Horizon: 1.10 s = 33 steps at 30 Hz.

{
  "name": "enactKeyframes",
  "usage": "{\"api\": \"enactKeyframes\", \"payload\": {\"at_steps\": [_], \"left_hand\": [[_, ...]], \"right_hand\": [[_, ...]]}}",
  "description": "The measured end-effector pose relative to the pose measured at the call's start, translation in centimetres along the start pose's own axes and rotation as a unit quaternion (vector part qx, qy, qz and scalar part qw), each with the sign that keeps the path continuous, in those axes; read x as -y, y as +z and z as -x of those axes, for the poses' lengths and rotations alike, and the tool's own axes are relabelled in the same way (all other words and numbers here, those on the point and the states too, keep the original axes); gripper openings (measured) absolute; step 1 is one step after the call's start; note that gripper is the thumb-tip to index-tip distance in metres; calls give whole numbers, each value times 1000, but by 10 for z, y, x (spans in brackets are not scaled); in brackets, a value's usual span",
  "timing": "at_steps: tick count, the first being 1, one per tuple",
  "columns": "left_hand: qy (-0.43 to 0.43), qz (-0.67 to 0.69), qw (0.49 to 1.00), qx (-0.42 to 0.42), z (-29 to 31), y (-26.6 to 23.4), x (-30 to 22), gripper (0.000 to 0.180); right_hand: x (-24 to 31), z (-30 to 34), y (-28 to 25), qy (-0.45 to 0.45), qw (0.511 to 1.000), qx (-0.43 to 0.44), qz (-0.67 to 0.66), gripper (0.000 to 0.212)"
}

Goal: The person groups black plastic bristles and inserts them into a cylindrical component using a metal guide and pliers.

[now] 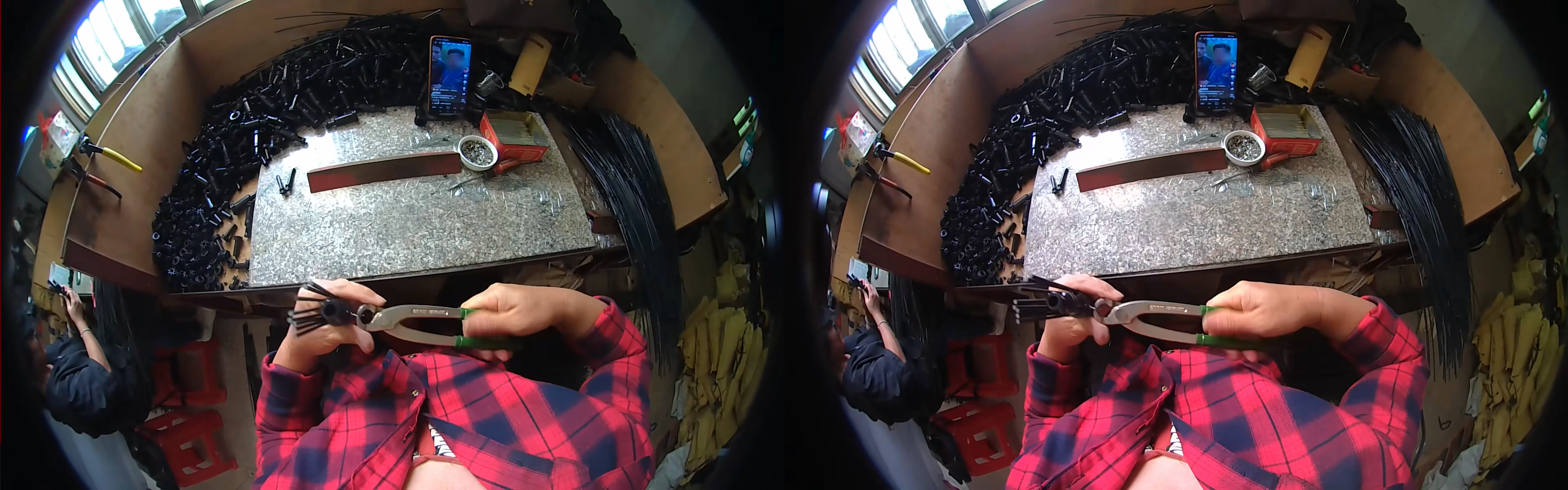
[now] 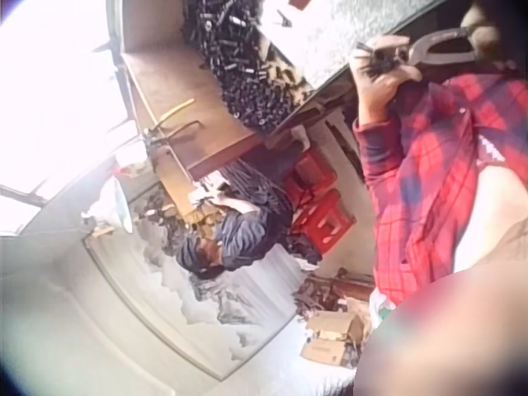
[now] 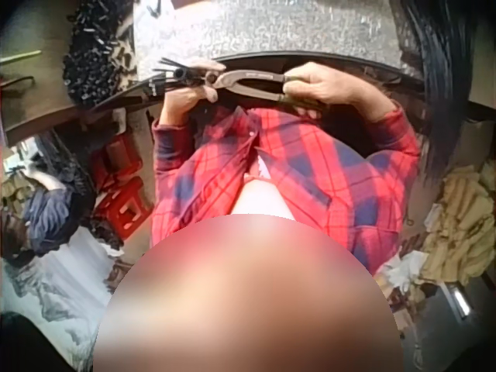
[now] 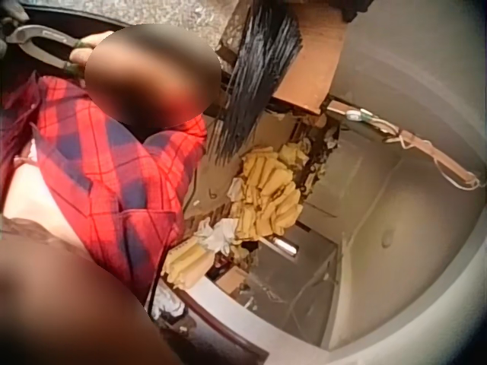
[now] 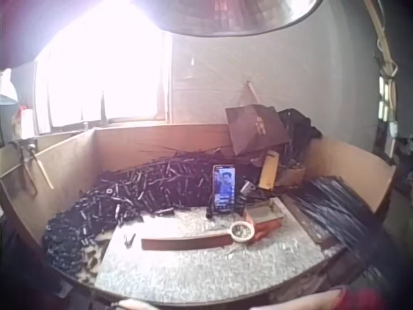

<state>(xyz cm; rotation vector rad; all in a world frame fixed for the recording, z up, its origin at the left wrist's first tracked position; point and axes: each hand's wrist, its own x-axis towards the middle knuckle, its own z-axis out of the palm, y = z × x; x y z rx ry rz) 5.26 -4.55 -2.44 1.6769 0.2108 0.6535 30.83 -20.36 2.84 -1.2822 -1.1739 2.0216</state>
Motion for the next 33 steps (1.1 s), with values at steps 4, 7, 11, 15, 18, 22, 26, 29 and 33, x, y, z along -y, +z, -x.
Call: {"api": "enactKeyframes", "payload": {"at_steps": [4, 7, 11, 15, 18, 22, 26, 29, 33], "left_hand": [[-14, 24, 997, -70, 4, 5, 4, 54], [-20, 6, 994, -107, 2, 0, 10, 55], [-35, 80, 992, -91, 0, -1, 8, 58], [-5, 0, 1000, -21, -2, -3, 0, 52], [-23, 23, 999, -21, -5, 5, -2, 44], [-44, 22, 997, -59, -8, 13, 0, 44], [-29, 42, 997, -64, -6, 18, 9, 48], [-70, 94, 991, -66, -2, 17, 16, 61], [-75, 109, 987, -86, 2, 17, 18, 64]], "right_hand": [[10, 1, 8, -87, 937, -115, 318, 53], [-14, -8, 2, -339, 703, -328, 533, 57], [-16, -12, -6, -378, 670, -299, 565, 29], [-7, -7, -8, 16, 999, 18, 23, 19], [-11, -13, -7, 5, 993, 48, 106, 35], [-22, -24, -4, -229, 701, -289, 610, 64], [-15, -33, -2, -277, 686, -303, 600, 61], [-9, -30, -1, -243, 744, -245, 572, 61], [-13, -35, -2, -211, 837, -164, 478, 46]]}}
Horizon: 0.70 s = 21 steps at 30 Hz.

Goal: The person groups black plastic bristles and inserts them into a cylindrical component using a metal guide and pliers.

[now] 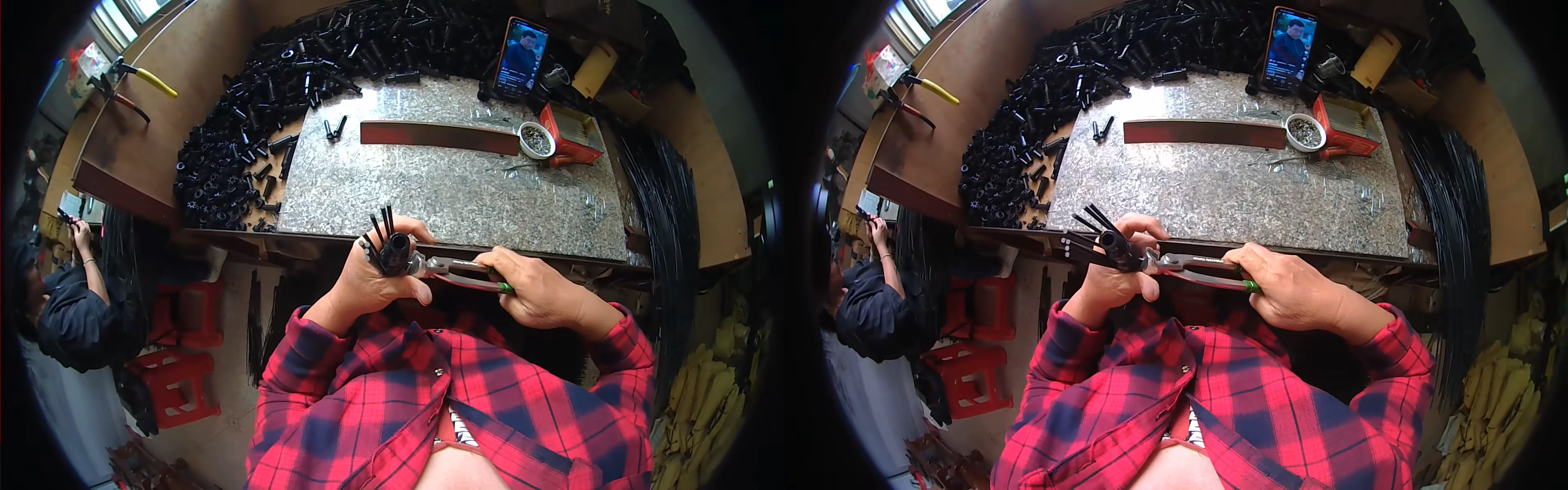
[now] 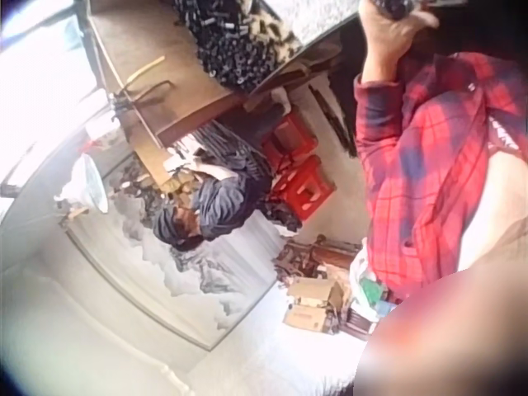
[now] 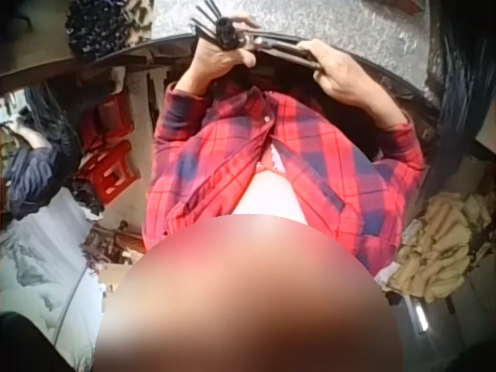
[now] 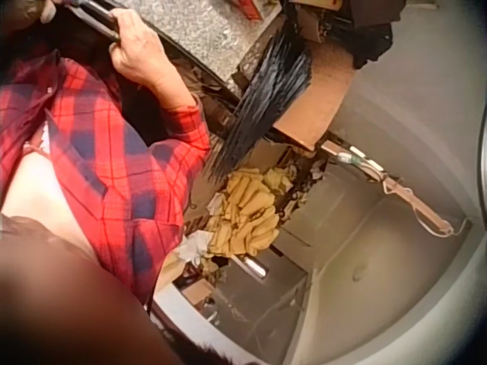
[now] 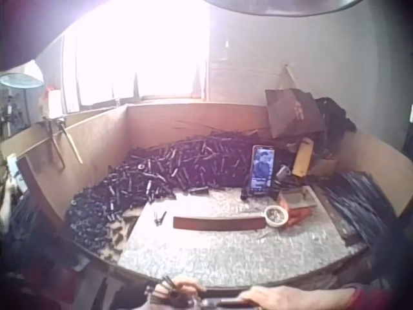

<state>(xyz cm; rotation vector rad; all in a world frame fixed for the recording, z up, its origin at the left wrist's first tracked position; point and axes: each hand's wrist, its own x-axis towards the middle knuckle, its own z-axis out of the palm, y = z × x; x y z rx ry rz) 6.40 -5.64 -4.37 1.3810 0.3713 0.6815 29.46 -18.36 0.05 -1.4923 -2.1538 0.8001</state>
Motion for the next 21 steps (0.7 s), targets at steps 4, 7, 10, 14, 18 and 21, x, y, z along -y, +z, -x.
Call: {"api": "enactKeyframes", "payload": {"at_steps": [4, 7, 10, 14, 18, 21], "left_hand": [[9, -25, 999, -19, 1, 1, 3, 64], [70, 13, 993, -92, -1, 11, -1, 84], [1, 73, 991, -108, 4, 10, 2, 88], [23, 112, 989, -94, 6, 3, 8, 77], [45, 84, 992, -78, 6, 5, 4, 76], [70, 21, 994, -82, 7, 4, 11, 72]], "right_hand": [[-1, -10, 13, 28, 996, 10, -89, 21], [1, -15, 21, 70, 990, 26, -117, 24], [1, -19, 30, 70, 987, 11, -144, 24], [-2, -19, 46, 55, 985, -14, -160, 29], [-3, -17, 42, 51, 987, -39, -146, 26], [-12, -17, 32, -28, 990, -135, 32, 26]]}}
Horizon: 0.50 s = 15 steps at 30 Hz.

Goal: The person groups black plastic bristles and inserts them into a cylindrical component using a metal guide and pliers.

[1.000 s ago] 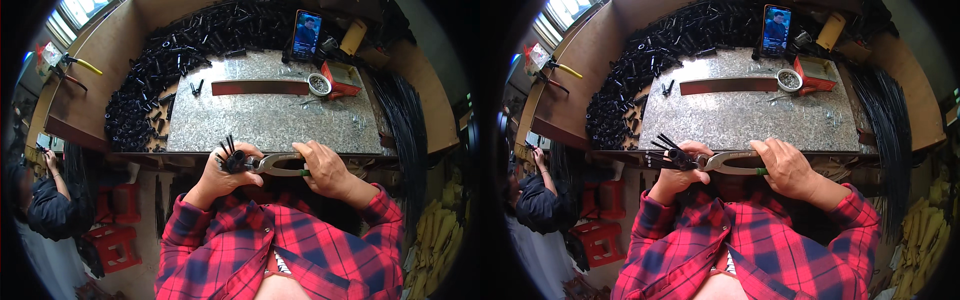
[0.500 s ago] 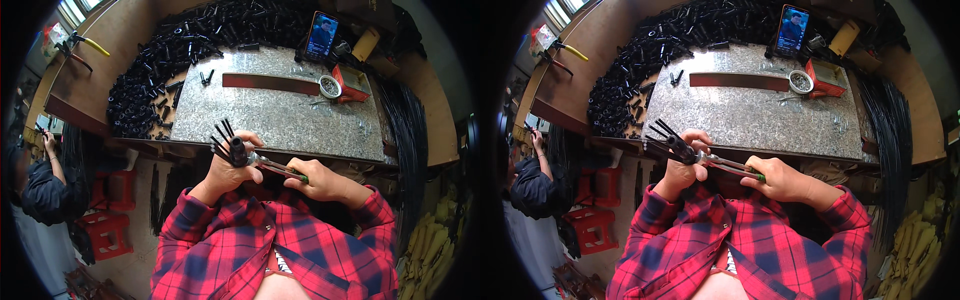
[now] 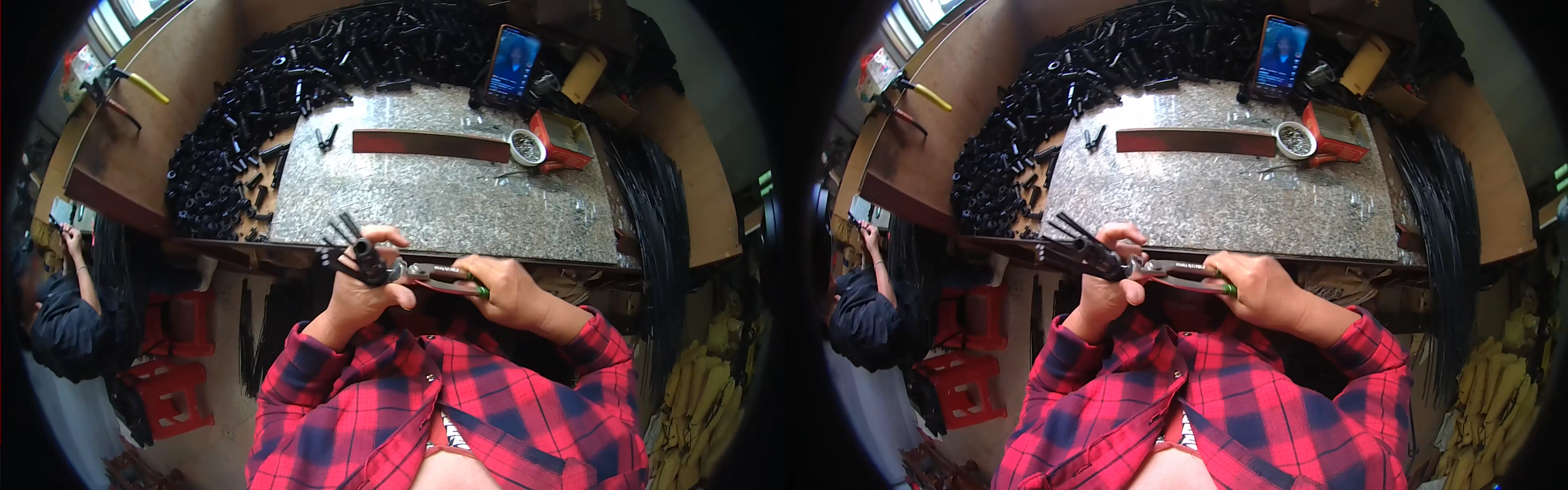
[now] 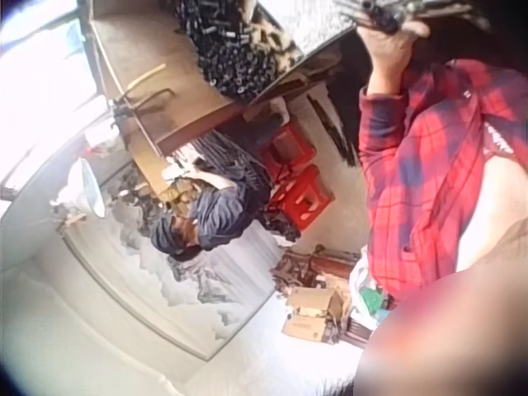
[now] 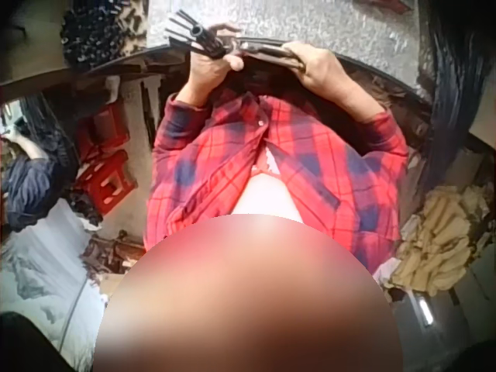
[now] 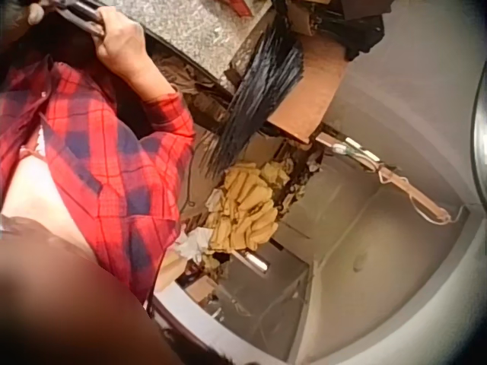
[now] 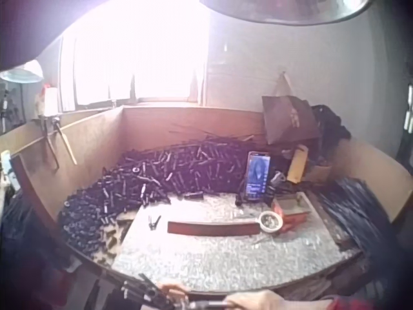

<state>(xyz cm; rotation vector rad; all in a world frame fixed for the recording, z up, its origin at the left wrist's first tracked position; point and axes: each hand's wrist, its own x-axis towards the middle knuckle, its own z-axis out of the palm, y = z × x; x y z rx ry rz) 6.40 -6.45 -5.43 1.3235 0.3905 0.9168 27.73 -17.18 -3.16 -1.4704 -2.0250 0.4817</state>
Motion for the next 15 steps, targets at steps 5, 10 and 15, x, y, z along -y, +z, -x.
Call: {"api": "enactKeyframes", "payload": {"at_steps": [5, 10, 15], "left_hand": [[21, 132, 991, -21, 0, -13, 3, 64], [15, 111, 994, -8, 2, -23, 5, 68], [9, 103, 995, -3, 4, -21, 6, 68]], "right_hand": [[-19, -14, -42, 20, 972, -82, 218, 19], [-77, -34, -91, 131, 918, -124, 352, 9], [-133, -60, -118, 187, 891, -75, 406, 10]]}}
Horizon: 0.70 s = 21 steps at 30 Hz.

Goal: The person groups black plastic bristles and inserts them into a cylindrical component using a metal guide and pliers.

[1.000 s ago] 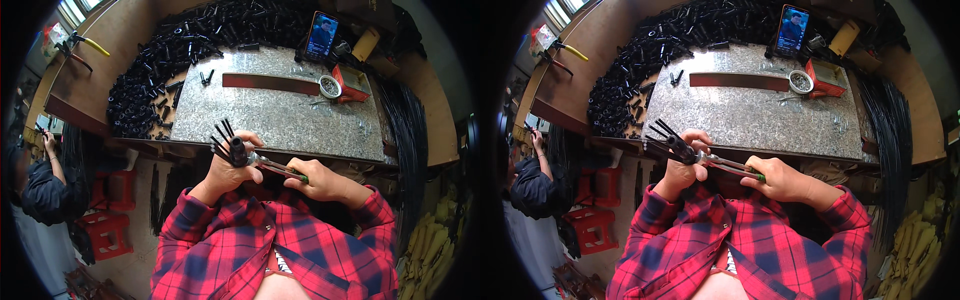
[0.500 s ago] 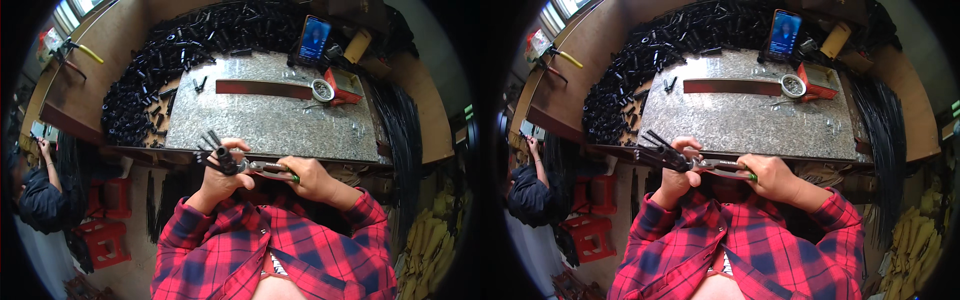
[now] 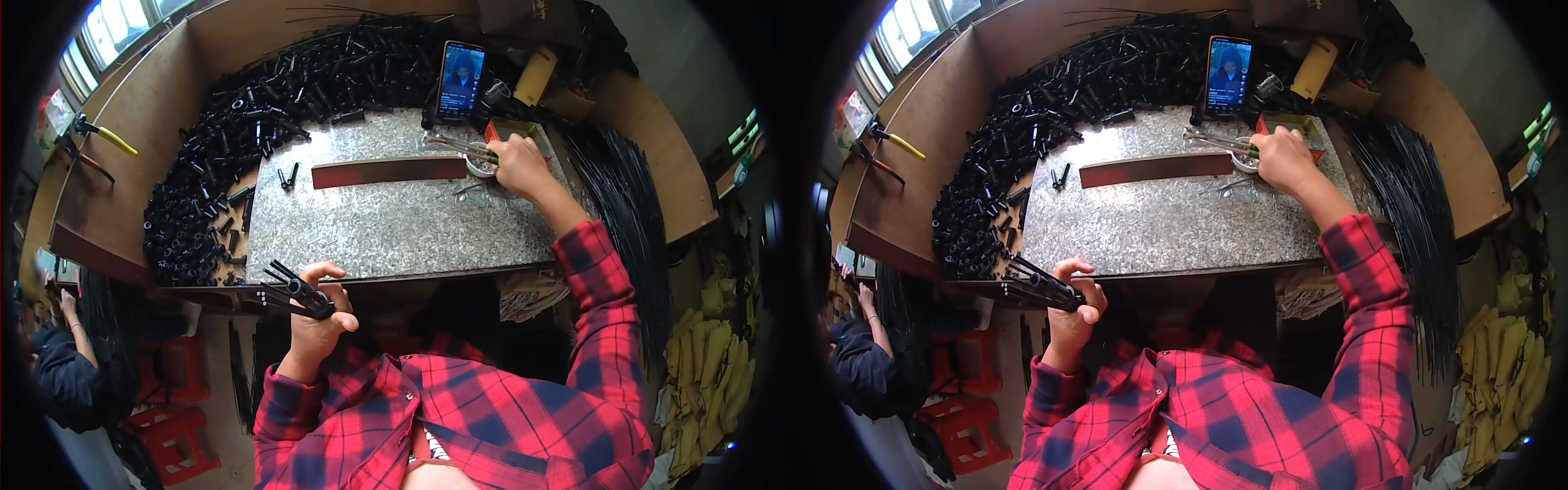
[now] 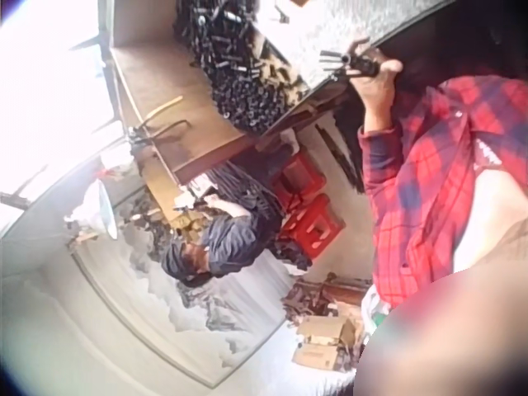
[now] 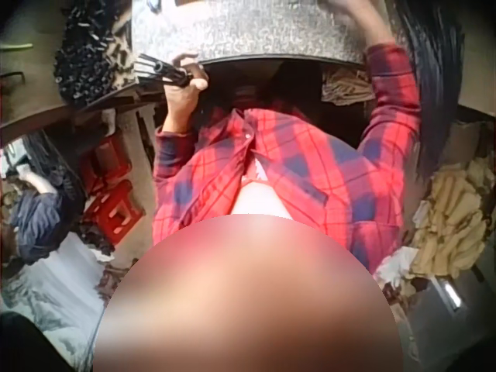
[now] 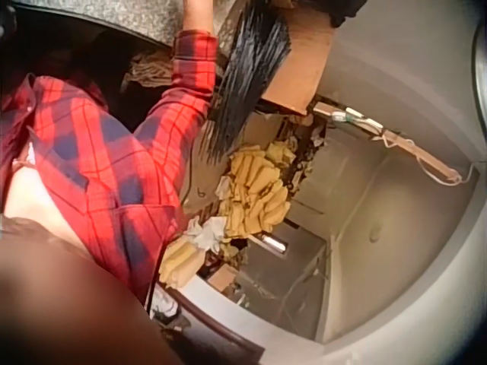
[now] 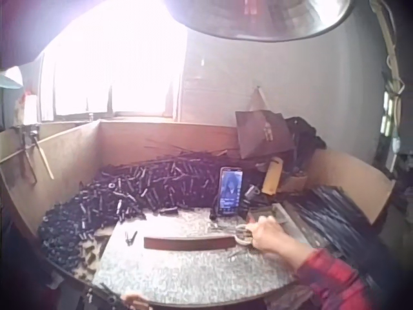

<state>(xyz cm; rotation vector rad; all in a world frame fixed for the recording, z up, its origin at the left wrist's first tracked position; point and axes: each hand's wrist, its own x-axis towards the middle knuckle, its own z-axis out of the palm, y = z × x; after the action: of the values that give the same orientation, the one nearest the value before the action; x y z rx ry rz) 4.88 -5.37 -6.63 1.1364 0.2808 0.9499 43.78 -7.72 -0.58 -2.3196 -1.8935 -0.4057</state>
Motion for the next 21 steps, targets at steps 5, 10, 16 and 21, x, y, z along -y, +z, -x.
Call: {"api": "enactKeyframes", "payload": {"at_steps": [5, 10, 16, 21], "left_hand": [[-6, -14, 1000, 7, 1, -1, -1, 67], [-8, -19, 1000, 7, -1, -2, 1, 66], [-10, -26, 1000, 9, -3, -3, 3, 67], [-17, -27, 999, 7, -5, -2, 3, 67]], "right_hand": [[3, -24, 11, -6, 992, 111, 63, 10], [5, -30, 15, 0, 990, 127, 59, 13], [6, -29, 12, 12, 994, 109, 15, 17], [4, -24, 16, 26, 997, 69, -10, 19]]}}
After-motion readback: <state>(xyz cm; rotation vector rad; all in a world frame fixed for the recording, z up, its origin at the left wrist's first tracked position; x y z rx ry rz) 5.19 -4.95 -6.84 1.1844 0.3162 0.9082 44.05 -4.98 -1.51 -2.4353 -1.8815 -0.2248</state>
